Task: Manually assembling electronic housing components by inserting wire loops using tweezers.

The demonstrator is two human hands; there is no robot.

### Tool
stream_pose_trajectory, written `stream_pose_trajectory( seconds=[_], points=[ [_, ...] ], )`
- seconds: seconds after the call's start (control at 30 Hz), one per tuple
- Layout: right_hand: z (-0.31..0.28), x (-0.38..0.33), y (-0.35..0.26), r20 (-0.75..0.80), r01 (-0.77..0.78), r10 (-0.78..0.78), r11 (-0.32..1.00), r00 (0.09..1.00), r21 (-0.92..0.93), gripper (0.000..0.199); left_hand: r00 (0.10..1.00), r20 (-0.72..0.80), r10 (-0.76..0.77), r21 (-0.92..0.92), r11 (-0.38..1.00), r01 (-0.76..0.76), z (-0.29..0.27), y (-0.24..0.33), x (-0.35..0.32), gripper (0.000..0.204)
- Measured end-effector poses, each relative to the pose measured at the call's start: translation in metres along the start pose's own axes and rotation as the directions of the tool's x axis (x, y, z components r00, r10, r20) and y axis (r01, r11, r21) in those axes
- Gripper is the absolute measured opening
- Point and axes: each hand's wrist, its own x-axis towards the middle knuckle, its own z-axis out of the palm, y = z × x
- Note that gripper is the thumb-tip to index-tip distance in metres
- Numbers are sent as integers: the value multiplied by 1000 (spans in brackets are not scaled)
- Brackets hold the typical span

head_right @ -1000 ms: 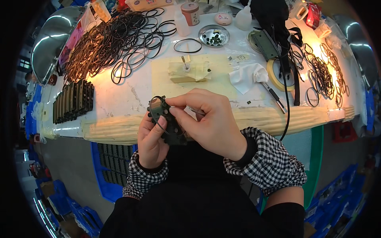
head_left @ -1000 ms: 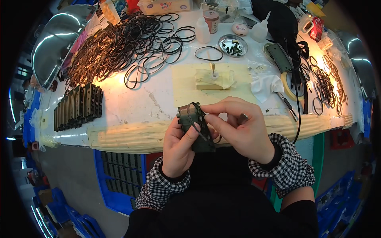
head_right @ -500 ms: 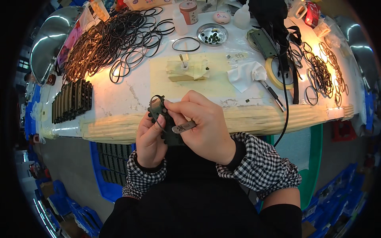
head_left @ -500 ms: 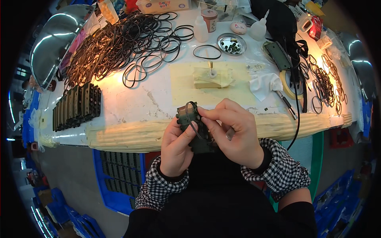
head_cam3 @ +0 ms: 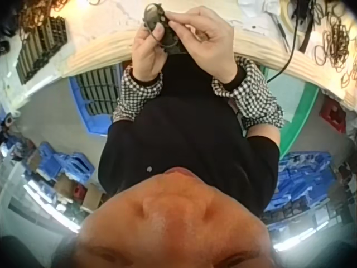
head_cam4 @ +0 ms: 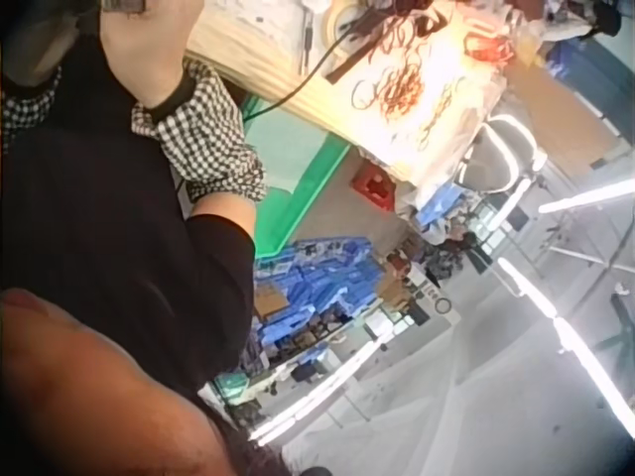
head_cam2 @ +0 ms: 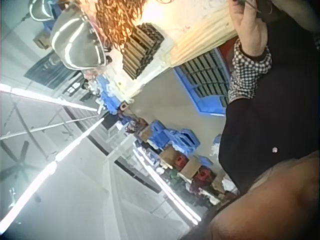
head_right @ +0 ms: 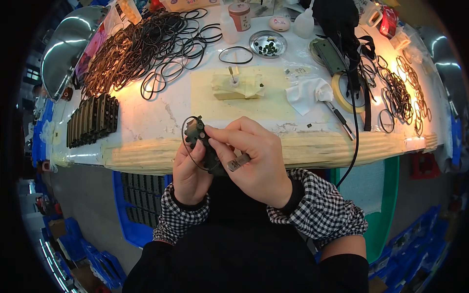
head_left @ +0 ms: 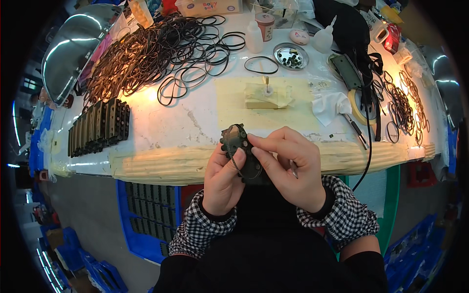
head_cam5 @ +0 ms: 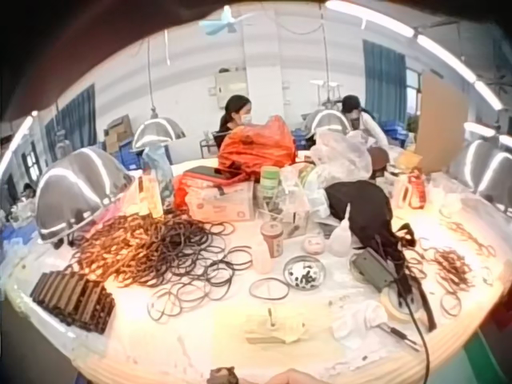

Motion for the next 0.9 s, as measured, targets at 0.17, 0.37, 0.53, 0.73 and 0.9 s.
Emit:
stream_pose_trajectory(
  seconds=[0.17,0.37,0.53,0.73,0.9],
  points=[
    [-2,1,-4,6,14,-14,999,1000,-31,23,999,47,3,-91,996,1,-1,-1,-1,29],
    [-2,1,-7,18,-6,6,1000,1000,-8,25,999,31,7,-90,996,-4,3,-1,-1,29],
    [-5,2,1,29,125,-124,990,992,-65,26,996,73,43,20,999,-45,-1,1,-4,28],
    [-8,2,6,61,245,-240,963,969,-110,27,993,69,100,93,990,-106,-5,0,-5,30],
    [-11,7,1,90,193,-188,980,978,-46,26,998,66,-1,58,998,-2,10,22,-1,36]
  ],
)
